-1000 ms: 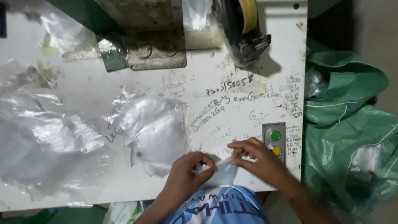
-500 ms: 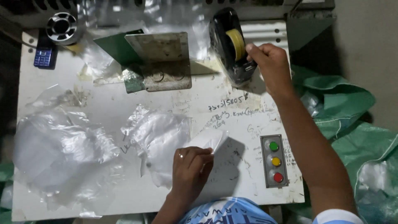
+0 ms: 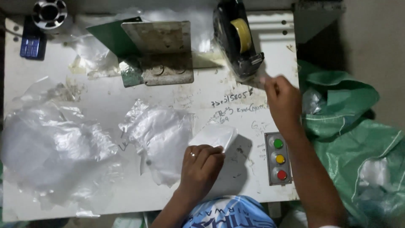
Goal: Folding small plastic bags and stacking them on a work surface in a factory setting.
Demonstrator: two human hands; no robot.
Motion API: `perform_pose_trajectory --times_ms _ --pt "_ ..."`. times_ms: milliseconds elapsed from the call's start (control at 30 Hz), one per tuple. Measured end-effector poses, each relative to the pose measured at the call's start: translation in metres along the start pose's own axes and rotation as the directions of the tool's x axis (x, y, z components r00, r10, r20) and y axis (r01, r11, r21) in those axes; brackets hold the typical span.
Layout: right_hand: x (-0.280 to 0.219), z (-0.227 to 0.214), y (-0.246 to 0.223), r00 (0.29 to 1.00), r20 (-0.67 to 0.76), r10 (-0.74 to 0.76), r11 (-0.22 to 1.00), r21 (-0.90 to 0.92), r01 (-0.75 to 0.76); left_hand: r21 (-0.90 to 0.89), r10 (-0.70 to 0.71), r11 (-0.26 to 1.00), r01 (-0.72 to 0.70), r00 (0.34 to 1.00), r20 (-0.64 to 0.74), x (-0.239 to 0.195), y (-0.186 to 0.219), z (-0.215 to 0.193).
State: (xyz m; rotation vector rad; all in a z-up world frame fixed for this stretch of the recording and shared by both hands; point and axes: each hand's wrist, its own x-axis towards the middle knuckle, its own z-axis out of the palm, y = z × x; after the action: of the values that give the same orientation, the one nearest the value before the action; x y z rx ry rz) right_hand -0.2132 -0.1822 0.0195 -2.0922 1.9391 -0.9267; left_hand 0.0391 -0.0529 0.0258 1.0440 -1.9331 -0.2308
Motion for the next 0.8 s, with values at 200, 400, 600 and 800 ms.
perform_pose_trajectory --times_ms 200,400,600,800 --pt "-0.071 -0.042 -0.059 0.837 0.489 0.245 0.667 0.542 -0.511 0.014 0.093 0.995 -0.095 0.990 0.110 -0.003 0.001 0.015" --pt "-0.073 -0.047 -0.068 0.456 0.843 0.286 0.657 0.174 -0.733 0.016 0.042 0.999 -0.044 0.990 0.137 0.000 0.005 0.027" --pt "-0.082 -0.049 -0.065 0.724 0.605 0.330 0.866 0.112 -0.488 -0.711 -0.672 0.377 0.594 0.703 0.231 0.019 0.028 0.013" --pt "-0.109 -0.040 -0.056 0.678 0.466 0.569 0.619 0.300 -0.726 -0.672 -0.723 0.375 0.638 0.655 0.218 -0.007 -0.002 -0.015"
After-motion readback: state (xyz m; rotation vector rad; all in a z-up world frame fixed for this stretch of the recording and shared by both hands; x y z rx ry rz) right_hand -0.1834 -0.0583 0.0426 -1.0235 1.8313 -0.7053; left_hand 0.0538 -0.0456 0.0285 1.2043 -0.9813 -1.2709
